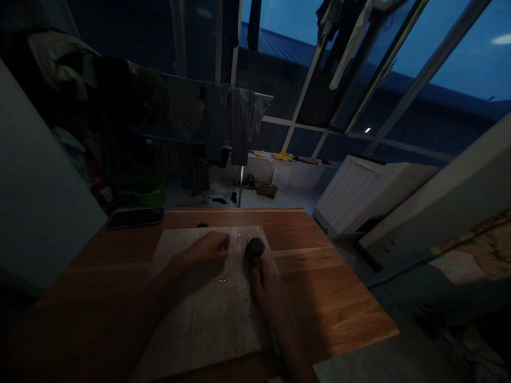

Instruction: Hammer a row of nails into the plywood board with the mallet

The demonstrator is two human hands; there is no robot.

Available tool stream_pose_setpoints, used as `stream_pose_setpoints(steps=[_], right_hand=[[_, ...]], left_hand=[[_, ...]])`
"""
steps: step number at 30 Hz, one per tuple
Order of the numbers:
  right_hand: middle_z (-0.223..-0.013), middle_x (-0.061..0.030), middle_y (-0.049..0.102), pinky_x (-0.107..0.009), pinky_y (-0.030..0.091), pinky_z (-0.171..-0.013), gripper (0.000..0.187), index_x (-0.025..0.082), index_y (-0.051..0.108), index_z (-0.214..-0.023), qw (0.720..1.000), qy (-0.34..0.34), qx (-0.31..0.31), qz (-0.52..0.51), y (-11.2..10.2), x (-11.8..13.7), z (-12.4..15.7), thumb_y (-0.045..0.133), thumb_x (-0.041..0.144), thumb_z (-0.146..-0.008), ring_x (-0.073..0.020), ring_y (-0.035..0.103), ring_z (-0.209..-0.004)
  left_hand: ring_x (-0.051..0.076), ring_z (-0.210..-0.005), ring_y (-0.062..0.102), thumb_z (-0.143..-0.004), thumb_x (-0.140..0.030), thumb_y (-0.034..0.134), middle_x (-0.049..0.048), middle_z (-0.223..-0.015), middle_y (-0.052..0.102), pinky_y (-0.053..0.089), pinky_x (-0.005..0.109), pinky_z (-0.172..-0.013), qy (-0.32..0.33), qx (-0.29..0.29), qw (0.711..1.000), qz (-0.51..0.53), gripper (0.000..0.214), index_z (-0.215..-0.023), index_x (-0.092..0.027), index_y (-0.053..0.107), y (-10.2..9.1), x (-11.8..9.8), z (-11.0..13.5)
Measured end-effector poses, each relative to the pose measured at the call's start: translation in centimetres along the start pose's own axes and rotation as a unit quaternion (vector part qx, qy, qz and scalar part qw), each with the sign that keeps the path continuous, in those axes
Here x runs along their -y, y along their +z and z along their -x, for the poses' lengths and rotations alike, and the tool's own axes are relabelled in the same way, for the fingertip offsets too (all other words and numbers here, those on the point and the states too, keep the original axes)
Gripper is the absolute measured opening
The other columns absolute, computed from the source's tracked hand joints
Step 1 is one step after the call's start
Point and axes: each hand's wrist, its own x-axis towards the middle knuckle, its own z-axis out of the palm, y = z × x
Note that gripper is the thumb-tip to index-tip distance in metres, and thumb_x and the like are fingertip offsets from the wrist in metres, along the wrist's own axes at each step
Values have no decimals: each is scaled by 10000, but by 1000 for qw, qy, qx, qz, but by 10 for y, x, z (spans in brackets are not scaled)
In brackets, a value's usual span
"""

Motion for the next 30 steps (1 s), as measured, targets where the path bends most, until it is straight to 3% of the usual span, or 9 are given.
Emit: stream_pose_setpoints(steps=[3,7,12,16,25,30], right_hand=[[-1234,-160,744,-358,529,-876,457,169,612,-1355,1000,-5,-8,3,1,-1,-1,374,387,-1031,-282,726,-1070],[-1163,-160,765,-370,532,-865,479,160,618,-1347,1000,15,-1,22,1,0,-1,358,402,-1026,-291,733,-1038],[-1223,-181,742,-388,517,-938,520,136,568,-1411,1000,23,6,14,-1,3,0,344,411,-1031,-300,699,-1141],[-1208,-174,749,-384,529,-903,499,142,597,-1377,1000,19,13,17,-1,3,1,343,398,-1032,-296,724,-1078],[-1163,-170,763,-370,538,-858,511,145,597,-1380,999,28,12,28,1,-2,-1,341,423,-1036,-298,737,-1036],[-1213,-163,750,-375,536,-891,510,153,581,-1400,1000,16,7,11,0,0,0,348,422,-1036,-291,724,-1078]], left_hand=[[176,-752,634,-816,-126,578,45,-831,716,424,270,-677,-45,-55,996,44,227,-1000,-163,705,-4,26,-2],[197,-785,641,-821,-136,557,77,-836,727,434,288,-716,-39,-72,996,25,198,-875,-161,746,-3,44,-2],[205,-806,624,-818,-162,563,102,-899,718,451,301,-759,-11,-66,998,-16,192,-853,-152,751,-6,45,-2],[207,-839,626,-813,-161,556,98,-911,714,456,304,-785,-12,-68,997,-16,196,-840,-158,750,-9,46,-2],[180,-764,641,-802,-171,544,55,-817,723,456,274,-711,-26,-113,987,107,205,-826,-138,745,11,49,-5],[176,-767,651,-814,-191,564,55,-820,731,470,265,-707,-27,-112,981,157,195,-837,-129,749,13,52,-5]])
